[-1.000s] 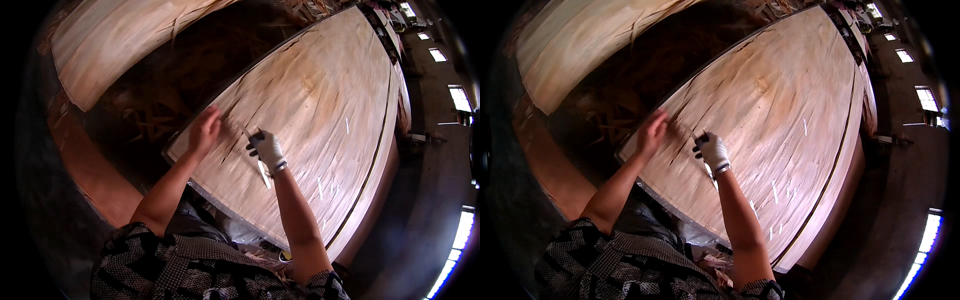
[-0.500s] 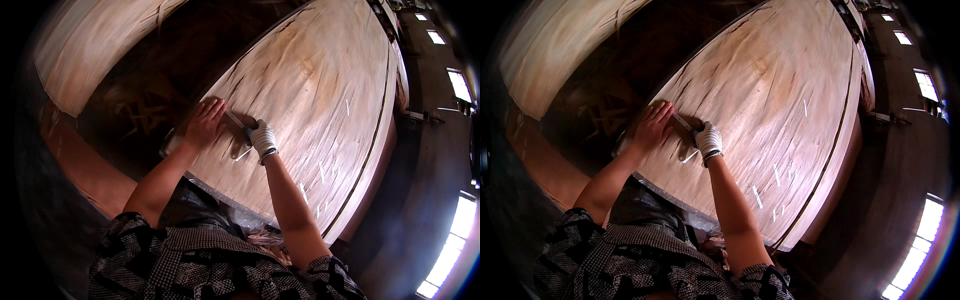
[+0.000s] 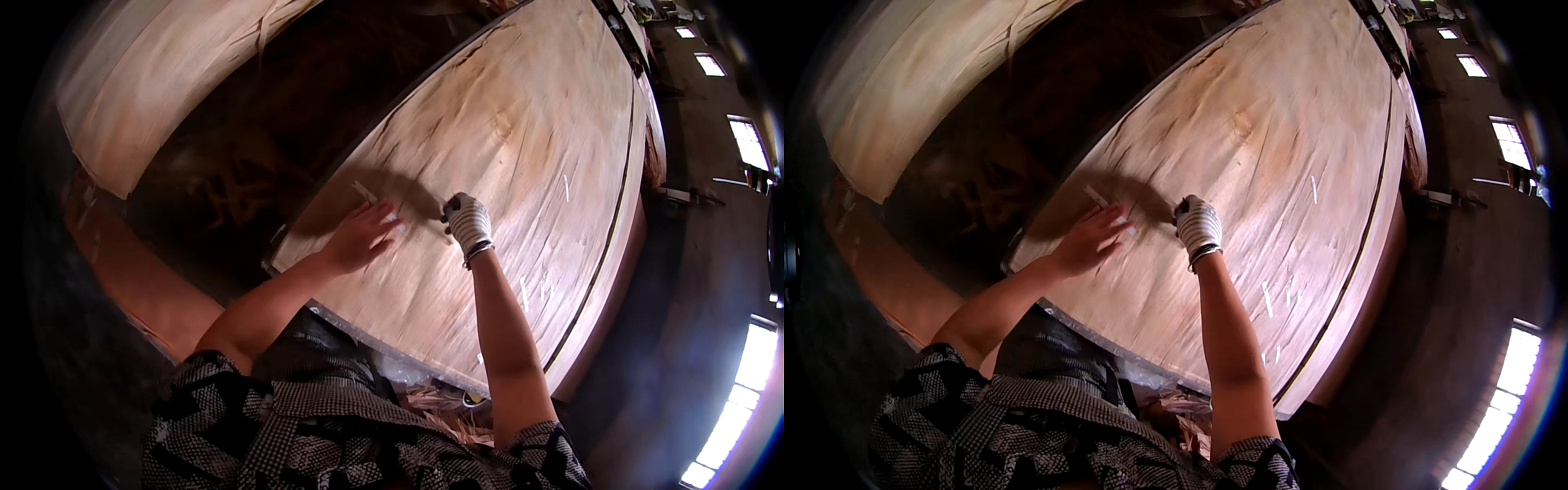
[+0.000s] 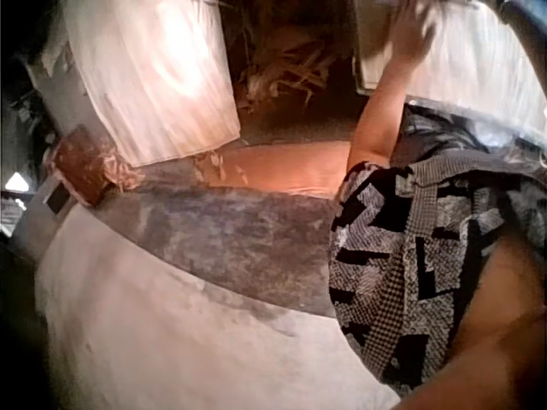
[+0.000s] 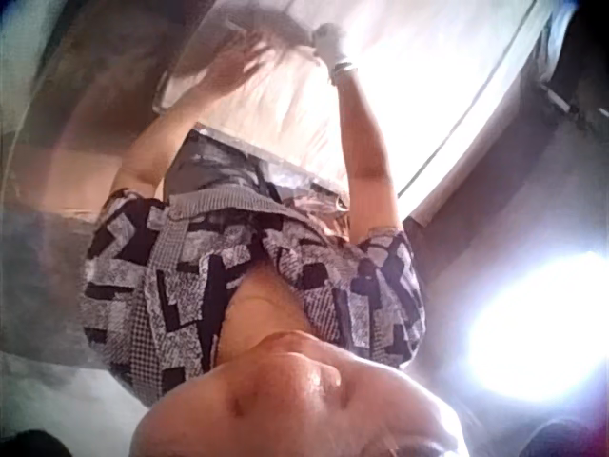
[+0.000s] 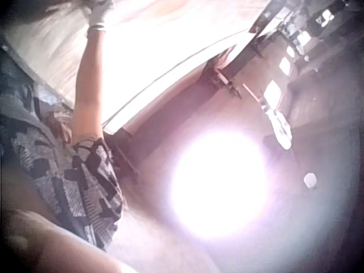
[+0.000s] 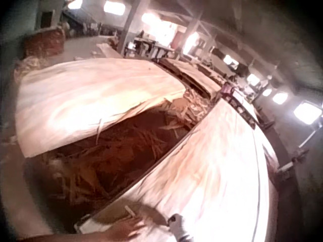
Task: The person applies adhesive tape to sheets of wood veneer on a large work surface, using a utility knife to cut away excess veneer and then smoothing down several strips of white tape by hand.
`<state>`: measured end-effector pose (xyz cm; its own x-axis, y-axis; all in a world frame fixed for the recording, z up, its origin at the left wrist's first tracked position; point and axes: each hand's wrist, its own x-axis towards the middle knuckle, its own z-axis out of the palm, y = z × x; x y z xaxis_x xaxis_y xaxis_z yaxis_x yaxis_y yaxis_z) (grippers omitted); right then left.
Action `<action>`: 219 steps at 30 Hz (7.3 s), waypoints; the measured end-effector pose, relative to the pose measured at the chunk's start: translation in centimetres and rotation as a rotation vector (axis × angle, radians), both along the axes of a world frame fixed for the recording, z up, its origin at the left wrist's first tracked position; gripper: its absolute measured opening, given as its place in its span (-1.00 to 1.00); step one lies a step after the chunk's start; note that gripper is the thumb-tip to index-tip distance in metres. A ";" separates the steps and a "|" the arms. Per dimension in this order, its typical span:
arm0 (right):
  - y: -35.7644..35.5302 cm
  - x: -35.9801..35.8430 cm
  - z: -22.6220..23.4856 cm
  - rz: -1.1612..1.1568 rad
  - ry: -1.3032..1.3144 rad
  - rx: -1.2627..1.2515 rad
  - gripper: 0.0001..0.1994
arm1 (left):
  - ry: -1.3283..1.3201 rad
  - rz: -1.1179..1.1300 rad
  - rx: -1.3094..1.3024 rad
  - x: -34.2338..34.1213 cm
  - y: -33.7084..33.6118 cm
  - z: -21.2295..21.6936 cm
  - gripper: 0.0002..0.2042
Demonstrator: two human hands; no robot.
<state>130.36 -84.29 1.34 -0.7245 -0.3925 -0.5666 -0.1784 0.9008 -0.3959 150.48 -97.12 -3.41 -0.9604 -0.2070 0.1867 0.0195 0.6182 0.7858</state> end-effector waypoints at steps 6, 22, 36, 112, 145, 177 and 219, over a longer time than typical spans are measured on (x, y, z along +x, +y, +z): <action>-7.4 0.9 -4.7 0.073 0.051 -0.162 -0.71 | 0.016 0.296 -0.195 -4.1 -4.0 0.3 -0.59; -0.7 13.9 1.2 -0.080 -0.477 -0.161 -0.79 | -0.022 0.329 -0.408 6.2 0.4 0.4 -0.51; 31.5 18.1 1.5 -0.240 0.027 -0.029 -0.87 | -0.151 0.179 -0.473 -2.9 0.9 -0.8 -0.31; 34.6 58.3 2.8 -1.276 -0.155 -0.622 -0.82 | 0.148 -0.171 1.246 12.9 4.2 17.4 -0.64; 72.3 24.6 13.8 -1.275 -0.298 -1.161 -0.83 | -0.509 -0.090 0.600 -2.1 44.9 6.0 -0.78; 149.1 7.1 15.4 -1.476 0.333 -0.860 -0.90 | -0.670 -0.563 0.228 -24.9 128.6 -0.9 -0.74; 206.2 -24.2 -7.0 -1.352 0.226 -0.882 -0.87 | -0.211 0.736 1.431 -39.0 182.0 -19.9 -0.68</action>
<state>106.15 121.93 -5.69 -0.8234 0.4356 -0.3637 0.3865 -0.0389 -0.9215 111.51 84.85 -23.27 -0.5629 -0.4878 -0.6672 -0.1108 -0.7554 0.6458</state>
